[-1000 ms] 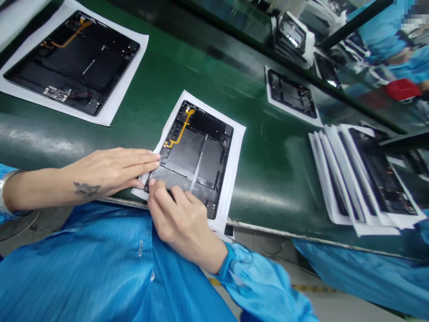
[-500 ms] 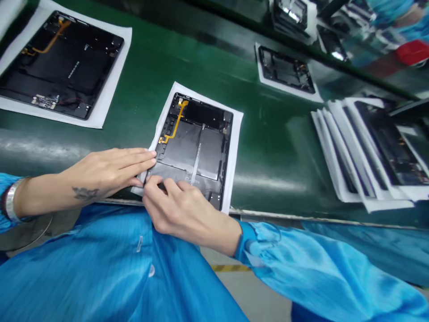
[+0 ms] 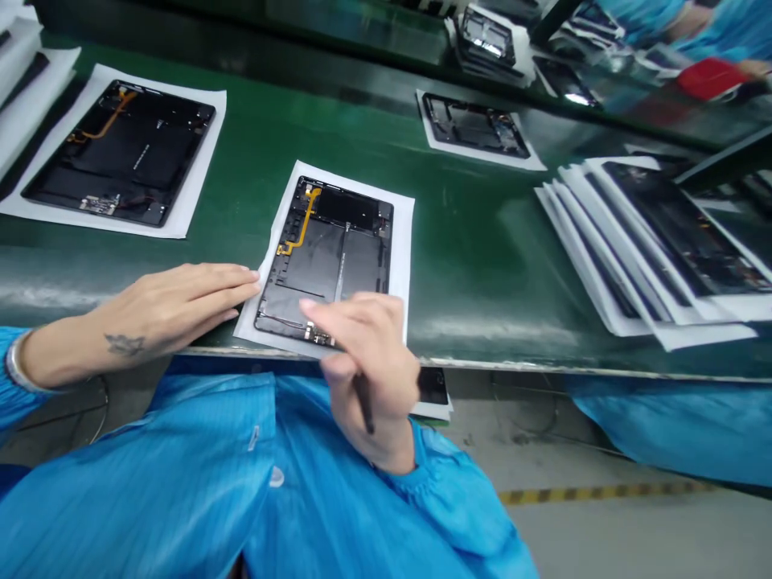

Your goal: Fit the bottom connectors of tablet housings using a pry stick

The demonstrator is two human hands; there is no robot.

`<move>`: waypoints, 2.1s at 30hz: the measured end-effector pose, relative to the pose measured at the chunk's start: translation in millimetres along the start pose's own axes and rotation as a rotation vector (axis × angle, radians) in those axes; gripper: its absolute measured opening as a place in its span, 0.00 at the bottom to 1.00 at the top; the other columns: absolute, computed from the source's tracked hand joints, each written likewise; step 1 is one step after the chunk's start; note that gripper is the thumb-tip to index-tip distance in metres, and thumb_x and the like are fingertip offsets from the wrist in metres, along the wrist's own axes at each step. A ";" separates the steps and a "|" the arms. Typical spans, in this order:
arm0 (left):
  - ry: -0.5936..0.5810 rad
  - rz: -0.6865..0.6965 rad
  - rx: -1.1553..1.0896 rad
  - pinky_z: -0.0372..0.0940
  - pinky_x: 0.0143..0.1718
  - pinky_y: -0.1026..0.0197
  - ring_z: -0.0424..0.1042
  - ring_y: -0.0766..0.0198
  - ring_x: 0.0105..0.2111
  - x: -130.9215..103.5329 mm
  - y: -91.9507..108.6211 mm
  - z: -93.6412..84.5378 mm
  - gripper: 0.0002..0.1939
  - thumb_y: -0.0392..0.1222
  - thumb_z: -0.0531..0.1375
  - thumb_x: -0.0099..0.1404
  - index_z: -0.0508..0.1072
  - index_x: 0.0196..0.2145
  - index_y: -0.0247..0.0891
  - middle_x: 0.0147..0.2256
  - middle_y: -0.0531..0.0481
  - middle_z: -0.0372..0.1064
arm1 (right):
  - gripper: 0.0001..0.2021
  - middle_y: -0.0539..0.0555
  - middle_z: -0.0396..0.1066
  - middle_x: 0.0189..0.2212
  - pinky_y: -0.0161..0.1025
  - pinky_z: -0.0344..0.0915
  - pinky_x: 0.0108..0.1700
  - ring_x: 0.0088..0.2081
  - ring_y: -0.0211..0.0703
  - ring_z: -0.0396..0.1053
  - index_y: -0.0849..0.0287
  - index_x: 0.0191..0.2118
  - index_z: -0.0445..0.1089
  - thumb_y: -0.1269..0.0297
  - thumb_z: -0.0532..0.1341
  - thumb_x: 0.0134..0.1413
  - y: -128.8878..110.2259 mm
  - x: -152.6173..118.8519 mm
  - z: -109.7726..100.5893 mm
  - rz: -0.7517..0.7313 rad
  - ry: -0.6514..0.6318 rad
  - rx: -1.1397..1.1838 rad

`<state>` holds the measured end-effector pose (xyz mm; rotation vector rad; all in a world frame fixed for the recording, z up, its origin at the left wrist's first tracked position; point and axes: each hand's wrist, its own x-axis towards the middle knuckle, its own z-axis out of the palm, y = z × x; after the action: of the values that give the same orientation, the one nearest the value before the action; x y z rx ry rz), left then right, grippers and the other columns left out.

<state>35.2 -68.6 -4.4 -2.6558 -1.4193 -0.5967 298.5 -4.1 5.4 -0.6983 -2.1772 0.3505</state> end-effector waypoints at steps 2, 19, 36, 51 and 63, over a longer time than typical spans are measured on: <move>-0.006 0.056 0.010 0.70 0.57 0.54 0.71 0.55 0.58 0.1 2.1 2.0 0.18 0.31 0.50 0.74 0.69 0.58 0.31 0.57 0.37 0.70 | 0.27 0.56 0.72 0.31 0.46 0.66 0.40 0.37 0.48 0.69 0.56 0.48 0.77 0.50 0.42 0.72 0.1 -6.6 6.5 -0.061 -0.043 0.054; 0.044 0.140 0.121 0.72 0.54 0.55 0.74 0.54 0.54 1.4 8.0 14.4 0.17 0.29 0.48 0.74 0.72 0.53 0.27 0.54 0.37 0.73 | 0.19 0.57 0.77 0.35 0.46 0.71 0.41 0.38 0.46 0.72 0.61 0.53 0.73 0.80 0.64 0.56 21.3 -42.2 27.4 -0.223 0.001 -0.031; -0.074 0.102 0.426 0.67 0.35 0.55 0.76 0.51 0.39 30.0 46.0 9.3 0.14 0.33 0.52 0.73 0.76 0.48 0.29 0.42 0.35 0.75 | 0.07 0.51 0.78 0.34 0.41 0.71 0.44 0.38 0.42 0.74 0.55 0.38 0.75 0.72 0.60 0.64 15.3 14.6 32.0 0.137 -0.227 0.396; 0.065 0.150 0.195 0.71 0.51 0.58 0.77 0.58 0.50 5.9 13.9 12.6 0.18 0.28 0.47 0.74 0.74 0.52 0.30 0.52 0.42 0.76 | 0.06 0.52 0.77 0.34 0.43 0.71 0.42 0.37 0.42 0.72 0.57 0.40 0.74 0.74 0.61 0.63 18.3 11.6 23.6 0.029 -0.266 0.388; 0.024 0.191 0.369 0.67 0.37 0.54 0.77 0.53 0.40 34.2 36.9 13.4 0.15 0.28 0.49 0.72 0.76 0.44 0.27 0.43 0.35 0.77 | 0.09 0.53 0.77 0.35 0.43 0.70 0.42 0.37 0.42 0.73 0.57 0.42 0.74 0.77 0.60 0.62 21.7 1.6 -6.8 0.050 -0.258 0.254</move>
<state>86.3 -59.6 0.2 -2.4392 -1.1223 -0.3114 310.8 14.5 0.8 -0.5914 -2.3026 0.7655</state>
